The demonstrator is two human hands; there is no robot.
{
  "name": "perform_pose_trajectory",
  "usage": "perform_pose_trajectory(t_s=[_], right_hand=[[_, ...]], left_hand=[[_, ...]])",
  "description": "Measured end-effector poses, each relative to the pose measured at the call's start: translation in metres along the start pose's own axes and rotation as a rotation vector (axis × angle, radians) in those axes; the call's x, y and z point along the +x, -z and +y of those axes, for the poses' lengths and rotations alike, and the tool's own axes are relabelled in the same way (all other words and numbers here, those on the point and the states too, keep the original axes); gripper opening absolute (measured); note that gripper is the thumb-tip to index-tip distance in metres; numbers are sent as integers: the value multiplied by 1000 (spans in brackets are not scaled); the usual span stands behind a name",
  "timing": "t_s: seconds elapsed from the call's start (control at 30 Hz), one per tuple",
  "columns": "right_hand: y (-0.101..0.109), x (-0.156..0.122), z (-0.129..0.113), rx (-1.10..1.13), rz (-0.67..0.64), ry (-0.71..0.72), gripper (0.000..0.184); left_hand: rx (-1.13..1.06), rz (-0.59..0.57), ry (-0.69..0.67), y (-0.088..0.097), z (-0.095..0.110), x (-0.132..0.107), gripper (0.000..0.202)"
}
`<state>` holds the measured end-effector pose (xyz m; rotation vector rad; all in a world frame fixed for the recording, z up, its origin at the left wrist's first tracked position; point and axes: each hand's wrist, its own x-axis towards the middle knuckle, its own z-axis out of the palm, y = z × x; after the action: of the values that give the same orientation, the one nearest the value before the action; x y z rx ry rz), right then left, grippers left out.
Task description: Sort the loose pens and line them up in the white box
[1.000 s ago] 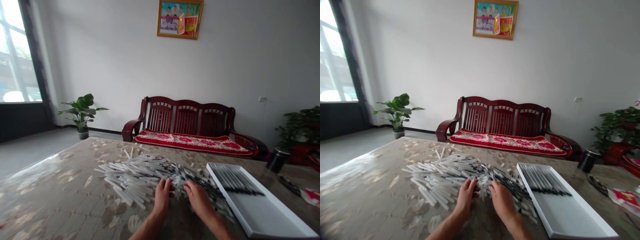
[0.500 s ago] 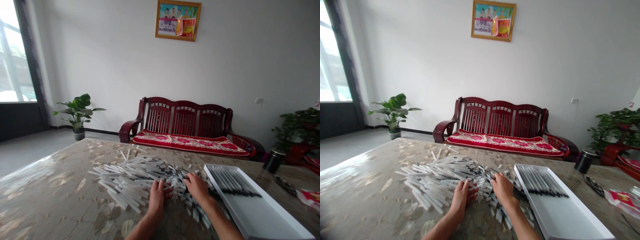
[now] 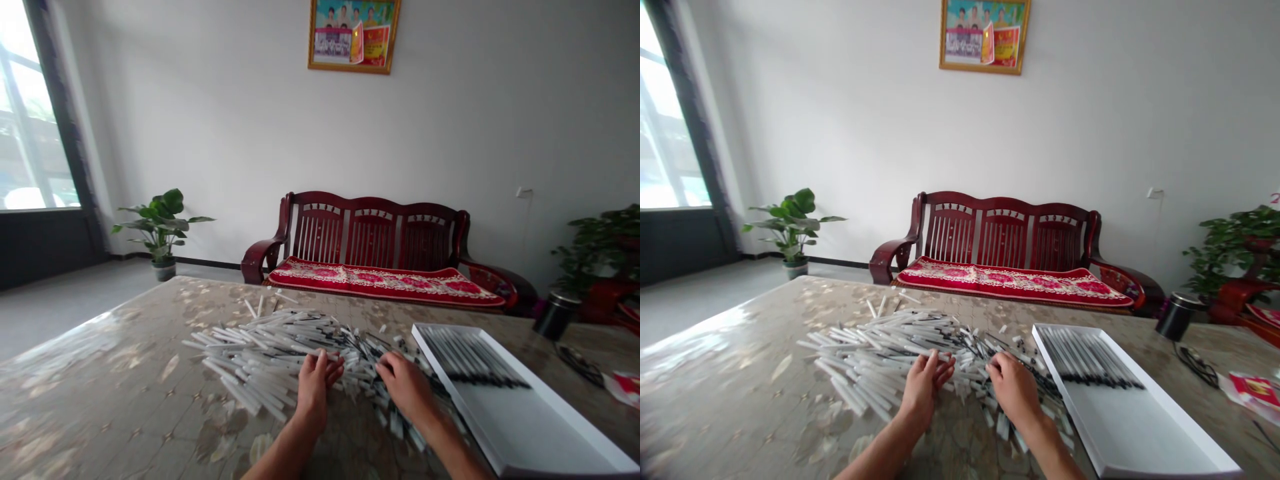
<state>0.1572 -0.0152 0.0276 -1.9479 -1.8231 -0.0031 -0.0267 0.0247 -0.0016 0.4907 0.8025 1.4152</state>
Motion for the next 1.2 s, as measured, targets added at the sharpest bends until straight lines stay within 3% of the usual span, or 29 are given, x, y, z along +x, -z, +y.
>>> perform_pose_trajectory(t_s=[0.23,0.73,1.0,1.1,1.2], right_hand=[[2,-38,12,79,-52,25,18],[2,-41,9,42,-92,24,17],[13,-45,2,-138,-11,115,17],[17,-45,-4,-103,5,149,16],[18,-40,-11,86,-21,126,16]], left_hand=[[-80,38,53,-6,4,-7,22],[-72,59,65,-6,3,-6,21],[177,-121,-50,-3,0,-6,46],[203,-193,2,-7,-4,-14,49],[171,-258,128,-10,-7,-23,47]])
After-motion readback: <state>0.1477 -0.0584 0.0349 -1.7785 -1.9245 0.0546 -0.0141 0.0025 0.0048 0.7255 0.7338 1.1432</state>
